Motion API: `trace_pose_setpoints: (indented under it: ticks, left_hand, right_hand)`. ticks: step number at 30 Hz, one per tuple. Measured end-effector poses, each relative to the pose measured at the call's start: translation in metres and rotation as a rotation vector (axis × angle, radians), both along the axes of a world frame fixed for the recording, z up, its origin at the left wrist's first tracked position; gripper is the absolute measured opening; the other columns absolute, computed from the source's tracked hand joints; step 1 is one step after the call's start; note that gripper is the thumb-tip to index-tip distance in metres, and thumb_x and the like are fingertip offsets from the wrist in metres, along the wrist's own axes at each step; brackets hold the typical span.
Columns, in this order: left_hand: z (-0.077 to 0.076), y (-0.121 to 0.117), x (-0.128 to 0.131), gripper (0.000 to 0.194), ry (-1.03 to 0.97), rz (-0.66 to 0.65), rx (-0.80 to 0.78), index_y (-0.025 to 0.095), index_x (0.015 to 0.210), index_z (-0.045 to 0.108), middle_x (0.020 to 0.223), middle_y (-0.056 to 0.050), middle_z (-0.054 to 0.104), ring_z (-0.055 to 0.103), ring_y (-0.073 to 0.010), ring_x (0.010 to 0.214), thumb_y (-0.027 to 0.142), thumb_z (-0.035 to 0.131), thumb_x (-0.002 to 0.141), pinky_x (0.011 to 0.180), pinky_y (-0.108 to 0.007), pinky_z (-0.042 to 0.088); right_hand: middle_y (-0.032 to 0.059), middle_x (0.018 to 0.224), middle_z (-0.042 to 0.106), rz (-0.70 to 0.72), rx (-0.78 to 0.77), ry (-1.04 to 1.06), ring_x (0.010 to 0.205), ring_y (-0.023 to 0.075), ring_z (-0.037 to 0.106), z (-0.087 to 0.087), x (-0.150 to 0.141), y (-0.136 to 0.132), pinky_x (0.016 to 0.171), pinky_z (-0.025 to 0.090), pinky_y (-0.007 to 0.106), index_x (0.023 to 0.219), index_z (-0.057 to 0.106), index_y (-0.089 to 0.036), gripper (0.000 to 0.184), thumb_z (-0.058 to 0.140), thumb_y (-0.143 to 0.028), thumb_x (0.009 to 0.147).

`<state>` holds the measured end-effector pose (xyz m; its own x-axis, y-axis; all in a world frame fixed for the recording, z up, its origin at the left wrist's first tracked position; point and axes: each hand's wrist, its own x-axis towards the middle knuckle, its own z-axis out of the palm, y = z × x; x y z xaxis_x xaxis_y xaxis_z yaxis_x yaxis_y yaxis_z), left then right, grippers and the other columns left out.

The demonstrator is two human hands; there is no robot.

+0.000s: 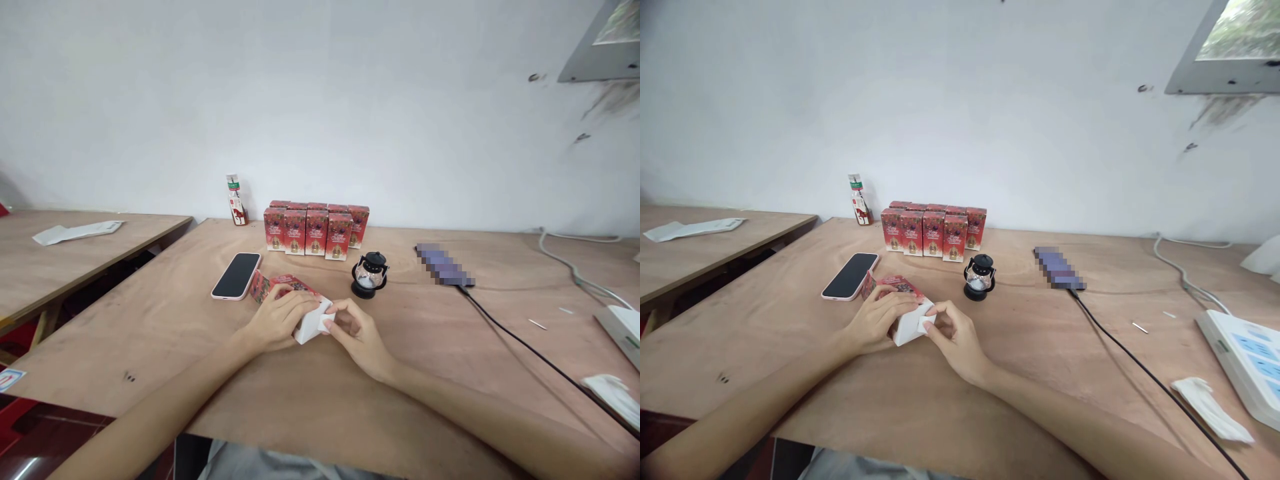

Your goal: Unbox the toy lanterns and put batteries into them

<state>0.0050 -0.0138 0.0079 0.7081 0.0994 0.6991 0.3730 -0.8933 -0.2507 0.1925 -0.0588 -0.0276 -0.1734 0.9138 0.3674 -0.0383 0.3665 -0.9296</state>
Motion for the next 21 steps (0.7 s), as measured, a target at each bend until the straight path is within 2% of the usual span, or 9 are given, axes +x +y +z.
trace_pose_setpoints:
  ticks: [6, 10, 12, 14, 17, 19, 21]
  left_hand:
    - [-0.001, -0.001, 0.001, 0.022, -0.023, -0.011, 0.006, 0.016, 0.111, 0.047, 0.101, -0.012, 0.071, 0.067, -0.0183, 0.093, 0.023, 0.046, 0.090, 0.080, -0.035, 0.040]
    - [-0.003, -0.002, 0.000, 0.024, -0.054, -0.026, 0.014, 0.017, 0.112, 0.046, 0.102, -0.013, 0.071, 0.067, -0.0180, 0.096, 0.024, 0.047, 0.089, 0.082, -0.036, 0.041]
    - [-0.005, -0.003, -0.001, 0.024, -0.077, -0.069, 0.035, 0.016, 0.112, 0.046, 0.103, -0.013, 0.071, 0.066, -0.0178, 0.100, 0.023, 0.048, 0.089, 0.086, -0.036, 0.042]
    - [-0.007, -0.005, -0.001, 0.025, -0.097, -0.139, 0.069, 0.016, 0.114, 0.046, 0.104, -0.012, 0.071, 0.063, -0.0175, 0.107, 0.022, 0.048, 0.090, 0.093, -0.038, 0.042]
    - [-0.012, -0.006, -0.001, 0.025, -0.112, -0.235, 0.106, 0.016, 0.117, 0.045, 0.106, -0.011, 0.071, 0.055, -0.0169, 0.118, 0.018, 0.045, 0.092, 0.101, -0.041, 0.040]
    - [-0.014, -0.006, -0.001, 0.025, -0.100, -0.258, 0.107, 0.015, 0.117, 0.045, 0.108, -0.012, 0.069, 0.050, -0.0173, 0.123, 0.015, 0.043, 0.092, 0.105, -0.045, 0.037]
    - [-0.015, -0.005, 0.000, 0.026, -0.066, -0.229, 0.107, 0.014, 0.118, 0.045, 0.111, -0.013, 0.068, 0.044, -0.0183, 0.128, 0.014, 0.044, 0.092, 0.109, -0.049, 0.032]
  right_hand:
    - [0.0007, 0.084, 0.061, -0.026, 0.016, -0.037, 0.074, 0.0147, 0.062, 0.000, 0.000, -0.001, 0.065, 0.052, 0.028, 0.087, 0.052, -0.023, 0.020, 0.062, -0.039, 0.081]
    - [-0.0008, 0.085, 0.061, -0.022, 0.005, 0.020, 0.071, 0.0137, 0.062, -0.002, 0.000, 0.001, 0.064, 0.052, 0.026, 0.095, 0.051, -0.025, 0.029, 0.068, -0.040, 0.076]
    - [0.0009, 0.095, 0.061, 0.019, 0.026, 0.051, 0.079, 0.0150, 0.062, -0.002, 0.001, 0.002, 0.067, 0.053, 0.027, 0.103, 0.051, -0.027, 0.040, 0.072, -0.042, 0.072]
    - [0.0043, 0.110, 0.058, 0.089, 0.058, 0.049, 0.095, 0.0184, 0.061, 0.000, 0.003, 0.001, 0.074, 0.054, 0.030, 0.111, 0.051, -0.029, 0.051, 0.074, -0.045, 0.069]
    - [0.0073, 0.133, 0.044, 0.183, 0.073, -0.001, 0.118, 0.0230, 0.050, 0.001, 0.006, 0.000, 0.086, 0.052, 0.034, 0.119, 0.050, -0.030, 0.060, 0.076, -0.045, 0.068]
    - [0.0056, 0.139, 0.040, 0.222, 0.057, -0.003, 0.121, 0.0229, 0.048, -0.001, 0.006, 0.000, 0.088, 0.051, 0.034, 0.119, 0.050, -0.032, 0.060, 0.077, -0.043, 0.067]
    - [0.0034, 0.137, 0.042, 0.210, 0.060, 0.034, 0.118, 0.0219, 0.051, -0.004, 0.006, 0.001, 0.088, 0.052, 0.035, 0.116, 0.050, -0.034, 0.056, 0.077, -0.041, 0.067]
